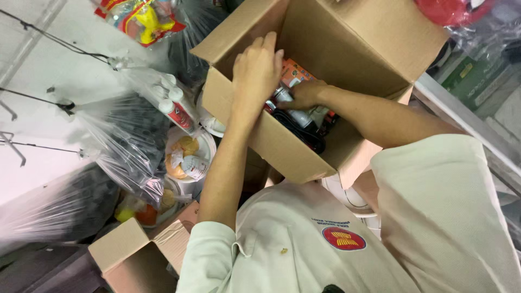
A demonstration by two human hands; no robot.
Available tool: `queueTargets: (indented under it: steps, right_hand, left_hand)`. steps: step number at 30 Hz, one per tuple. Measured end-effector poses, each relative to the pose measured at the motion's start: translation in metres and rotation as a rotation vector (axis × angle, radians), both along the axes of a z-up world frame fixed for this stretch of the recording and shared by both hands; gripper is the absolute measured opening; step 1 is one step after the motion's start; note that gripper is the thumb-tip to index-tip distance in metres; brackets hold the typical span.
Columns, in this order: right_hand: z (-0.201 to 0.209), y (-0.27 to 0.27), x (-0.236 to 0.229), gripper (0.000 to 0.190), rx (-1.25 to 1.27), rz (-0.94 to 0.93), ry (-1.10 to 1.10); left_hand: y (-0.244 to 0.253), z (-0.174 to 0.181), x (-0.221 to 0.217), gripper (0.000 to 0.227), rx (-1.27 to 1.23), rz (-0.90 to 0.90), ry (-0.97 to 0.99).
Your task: The person wipes various packaged hardware items with a cloth and places them into a cardboard box, including a glue gun and a flashlight.
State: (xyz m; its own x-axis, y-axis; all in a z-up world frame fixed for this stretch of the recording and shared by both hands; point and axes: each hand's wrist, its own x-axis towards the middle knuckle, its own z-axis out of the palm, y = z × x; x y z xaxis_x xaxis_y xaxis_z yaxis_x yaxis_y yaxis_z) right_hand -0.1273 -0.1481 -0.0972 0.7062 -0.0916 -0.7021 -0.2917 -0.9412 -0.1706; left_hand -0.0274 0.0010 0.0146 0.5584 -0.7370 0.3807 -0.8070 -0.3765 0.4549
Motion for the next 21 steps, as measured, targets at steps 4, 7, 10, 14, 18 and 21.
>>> queueTargets:
  steps: [4, 7, 10, 14, 18, 21]
  right_hand:
    - [-0.007, -0.005, 0.003, 0.080, 0.088, -0.033, -0.095]
    - [0.005, 0.001, 0.006, 0.072, -0.050, 0.103, -0.092]
    - [0.027, 0.007, 0.004, 0.061, -0.081, 0.071, -0.128]
    - [0.055, 0.007, 0.001, 0.059, -0.125, 0.025, -0.191]
    - [0.060, 0.013, 0.000, 0.055, -0.146, 0.043, -0.248]
    - [0.052, 0.018, -0.003, 0.054, -0.158, 0.056, -0.164]
  left_hand:
    - [0.003, 0.002, 0.001, 0.036, -0.089, 0.008, 0.023]
    - [0.006, 0.004, 0.000, 0.036, -0.115, 0.019, 0.027]
    - [0.008, 0.007, -0.002, 0.036, -0.118, 0.020, 0.052]
    - [0.009, 0.012, -0.004, 0.037, -0.295, 0.051, 0.016]
    - [0.014, 0.013, -0.005, 0.037, -0.356, 0.069, 0.056]
    - [0.012, 0.014, -0.008, 0.036, -0.302, 0.063, 0.058]
